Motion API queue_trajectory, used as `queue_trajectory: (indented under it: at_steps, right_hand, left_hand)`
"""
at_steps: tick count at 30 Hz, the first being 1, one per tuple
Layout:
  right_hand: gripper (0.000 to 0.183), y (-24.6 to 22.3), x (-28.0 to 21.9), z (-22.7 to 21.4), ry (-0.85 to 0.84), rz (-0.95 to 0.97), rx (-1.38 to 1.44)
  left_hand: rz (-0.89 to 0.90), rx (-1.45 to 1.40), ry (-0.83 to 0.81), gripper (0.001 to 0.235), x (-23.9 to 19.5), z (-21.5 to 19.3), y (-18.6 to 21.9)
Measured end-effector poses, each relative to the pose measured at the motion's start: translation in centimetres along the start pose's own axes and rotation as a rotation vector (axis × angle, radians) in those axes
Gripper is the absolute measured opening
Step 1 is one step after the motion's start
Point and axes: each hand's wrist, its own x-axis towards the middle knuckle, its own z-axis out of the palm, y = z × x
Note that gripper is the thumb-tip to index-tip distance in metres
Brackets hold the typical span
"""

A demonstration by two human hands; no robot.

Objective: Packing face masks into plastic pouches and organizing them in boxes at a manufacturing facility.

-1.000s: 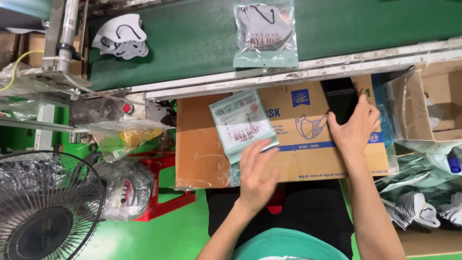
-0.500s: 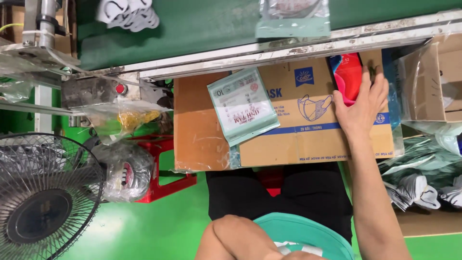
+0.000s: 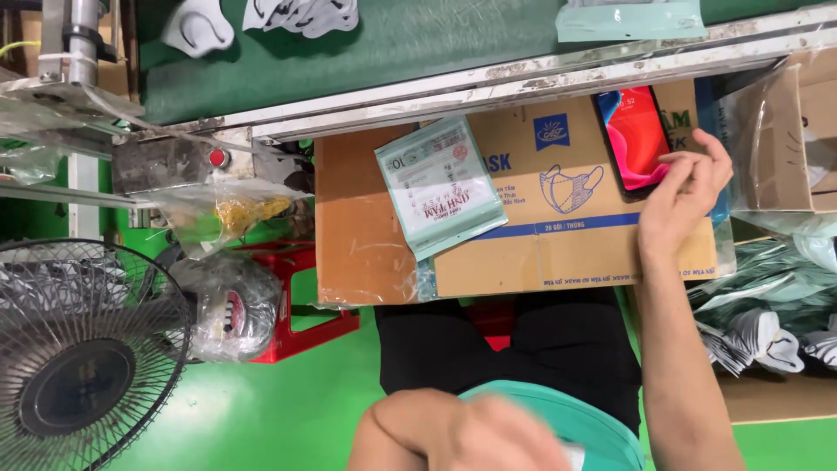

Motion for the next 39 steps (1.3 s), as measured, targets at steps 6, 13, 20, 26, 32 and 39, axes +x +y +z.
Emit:
queue_trajectory:
  at_steps: [6, 13, 20, 26, 32, 39]
  right_hand:
    - [0.026, 2.1, 0.0, 0.0, 0.0, 0.041, 0.12]
    - [0.028, 2.5, -0.1, 0.2, 0.027, 0.033, 0.053]
    - [0.024, -0.7, 0.3, 0.1, 0.025, 0.033, 0.024]
    - [0.037, -10.0, 1.0, 0.2, -0.087, -0.127, 0.095]
    - [0.077, -15.1, 1.0, -0.7, -0.453, -0.39, 0.066]
    - [0.085, -11.9, -2.5, -2.3, -0.753, -0.18, 0.126]
  left_hand:
    - [-0.017, 0.3, -0.091, 0.031, 4.6, -1.3, -17.7]
    - [-0.293, 1.133, -0.16, 0.095, 11.2, -12.1, -36.4]
    - [-0.127, 1.34, -0.433, 0.03, 9.2, -13.5, -52.8]
    - [0.027, 0.955, -0.412, 0.01, 7.5, -4.1, -39.4]
    - [0.125, 0.42, -0.723, 0.046, 2.6, 1.1, -19.2]
    - [-0.406, -0.003, -0.384, 0.129, -4.2, 2.2, -17.4]
